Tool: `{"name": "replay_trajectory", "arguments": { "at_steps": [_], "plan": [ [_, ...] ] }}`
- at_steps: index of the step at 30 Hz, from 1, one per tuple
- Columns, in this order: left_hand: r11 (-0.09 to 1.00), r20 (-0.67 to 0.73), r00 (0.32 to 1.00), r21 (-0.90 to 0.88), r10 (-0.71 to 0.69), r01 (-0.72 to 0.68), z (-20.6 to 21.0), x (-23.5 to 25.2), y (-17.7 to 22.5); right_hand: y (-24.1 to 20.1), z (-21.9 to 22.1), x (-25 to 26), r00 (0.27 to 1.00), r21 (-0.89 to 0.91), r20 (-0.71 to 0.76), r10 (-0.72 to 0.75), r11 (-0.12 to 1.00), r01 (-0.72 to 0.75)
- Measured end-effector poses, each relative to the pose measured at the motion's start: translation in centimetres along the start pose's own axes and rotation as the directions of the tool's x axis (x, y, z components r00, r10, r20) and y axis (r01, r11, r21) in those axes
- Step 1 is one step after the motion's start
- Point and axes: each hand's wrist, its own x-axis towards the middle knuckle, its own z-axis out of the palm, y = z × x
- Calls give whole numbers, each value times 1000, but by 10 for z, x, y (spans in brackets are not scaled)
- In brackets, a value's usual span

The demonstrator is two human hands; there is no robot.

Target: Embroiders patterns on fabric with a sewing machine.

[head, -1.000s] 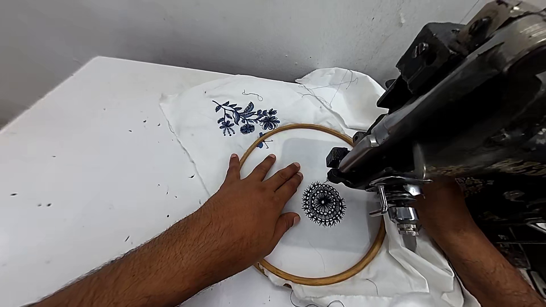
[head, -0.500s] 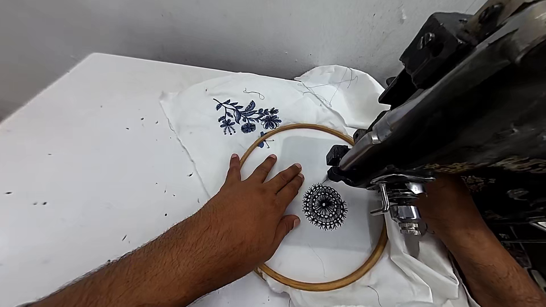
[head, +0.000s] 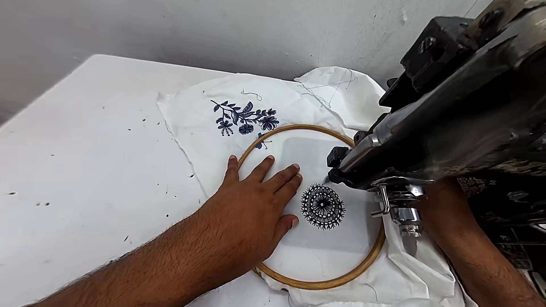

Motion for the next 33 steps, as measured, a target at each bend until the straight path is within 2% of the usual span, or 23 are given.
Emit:
{"name": "replay_trajectory", "arguments": {
  "at_steps": [5, 16, 20, 27, 33],
  "plan": [
    [1000, -1, 1000, 2, 3, -3, 0, 0, 0, -2, -1, 0, 999, 57, -11, 38, 998, -37],
    [1000, -11, 1000, -5, 1, -1, 1, 1, 1, -1, -3, 3, 999, -39, 0, -34, 999, 34],
    [1000, -18, 1000, 2, 19, -19, 2, -2, 3, -3, -5, 3, 999, -53, 36, -2, 999, 4],
    [1000, -47, 999, -7, 13, -13, 4, 1, 1, 3, 0, 2, 1000, 11, -10, -20, 1000, 20],
    [1000, -19, 1000, -4, 12, -12, 2, -1, 2, -1, -3, 1, 1000, -20, 13, 16, 1000, -16]
  ]
}}
